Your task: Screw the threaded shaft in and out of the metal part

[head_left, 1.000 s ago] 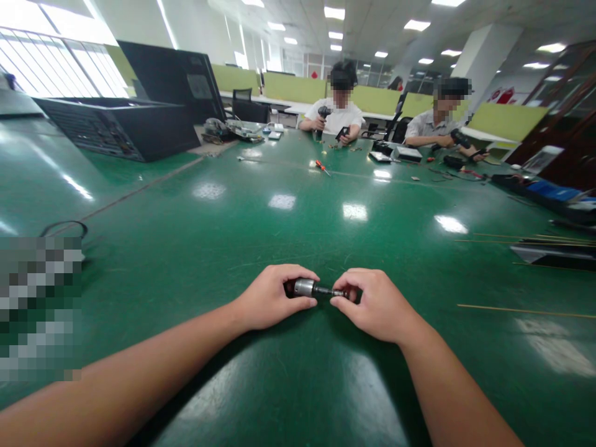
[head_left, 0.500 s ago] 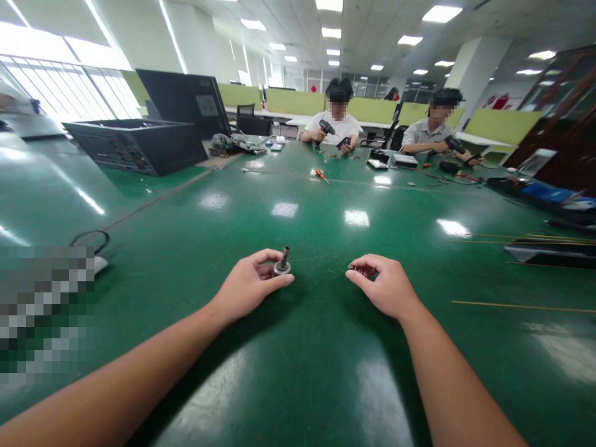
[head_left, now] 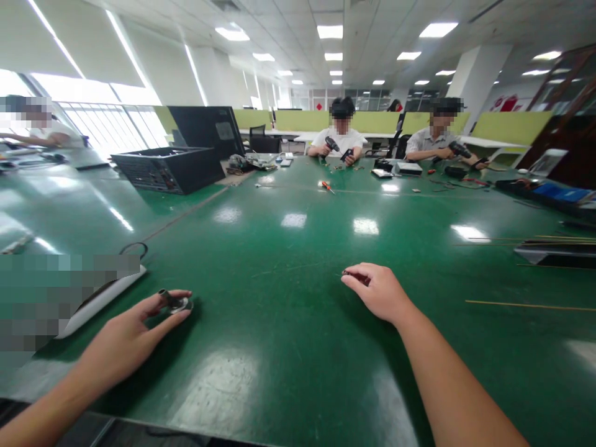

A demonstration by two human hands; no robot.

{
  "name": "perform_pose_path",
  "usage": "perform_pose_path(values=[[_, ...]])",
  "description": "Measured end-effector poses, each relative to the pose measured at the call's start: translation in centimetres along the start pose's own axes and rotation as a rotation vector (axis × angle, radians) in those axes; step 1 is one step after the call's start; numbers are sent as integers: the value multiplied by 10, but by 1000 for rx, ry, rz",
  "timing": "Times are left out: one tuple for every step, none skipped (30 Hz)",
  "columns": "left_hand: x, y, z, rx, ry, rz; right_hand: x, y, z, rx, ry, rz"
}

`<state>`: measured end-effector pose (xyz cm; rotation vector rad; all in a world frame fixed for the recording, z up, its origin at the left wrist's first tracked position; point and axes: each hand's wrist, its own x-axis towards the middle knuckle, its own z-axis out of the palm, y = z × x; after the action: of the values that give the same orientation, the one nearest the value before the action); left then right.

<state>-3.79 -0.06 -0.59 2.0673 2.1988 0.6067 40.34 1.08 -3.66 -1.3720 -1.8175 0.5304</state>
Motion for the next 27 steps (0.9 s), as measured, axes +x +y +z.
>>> perform_pose_path(values=[[-2,-3,0,-7,-67,12,0,0,0,11,2,3],[-3,-4,0,-16,-124,27,0,0,1,27,7,11],[-4,-4,-1,-18,-121,39,0,-1,1,50,13,22],[-6,-2,-2,-18,-41,49,1,-2,1,81,12,36],[-8,2,-4,-13,84,65,1,-3,2,121,-1,54],[-11,8,-5,-8,235,99,0,-5,2,172,-33,72],[-15,17,-7,-15,385,167,-1,-8,3,238,-86,89],[-19,29,-8,-37,487,274,-2,-11,4,310,-160,103],[-23,43,-8,-72,521,412,-3,-15,5,380,-255,114],[-27,59,-7,-122,492,567,-5,-19,6,447,-362,118],[-31,76,-4,-177,380,713,-7,-22,6,504,-475,114],[-35,95,0,-233,265,819,-9,-26,7,547,-584,100],[-38,113,6,-285,170,894,-10,-28,8,579,-679,82],[-40,130,13,-324,63,951,-12,-30,9,611,-750,63],[-42,146,21,-374,-18,1011,-13,-32,9,653,-794,50],[-43,160,28,-427,-88,1062,-14,-33,9,702,-819,45],[-44,172,36,-486,-140,1096,-15,-33,8,756,-833,51],[-44,182,42,-553,-172,1112,-15,-32,7,812,-842,63],[-45,190,48,-619,-188,1106,-15,-31,6,859,-847,75],[-45,195,53,-686,-192,1086,-15,-30,5,891,-847,83],[-45,200,56,-752,-190,1063,-15,-29,4,902,-841,85],[-46,203,58,-807,-191,1037,-15,-29,3,895,-829,80],[-47,204,60,-851,-194,1016,-15,-29,2,880,-814,74],[-48,205,60,-882,-199,1000,-15,-29,2,861,-802,69],[-50,203,59,-898,-203,987,-15,-30,2,844,-801,70],[-50,200,57,-896,-203,970,-15,-31,2,833,-810,75],[-51,195,53,-874,-194,939,-15,-31,2,829,-822,86]])
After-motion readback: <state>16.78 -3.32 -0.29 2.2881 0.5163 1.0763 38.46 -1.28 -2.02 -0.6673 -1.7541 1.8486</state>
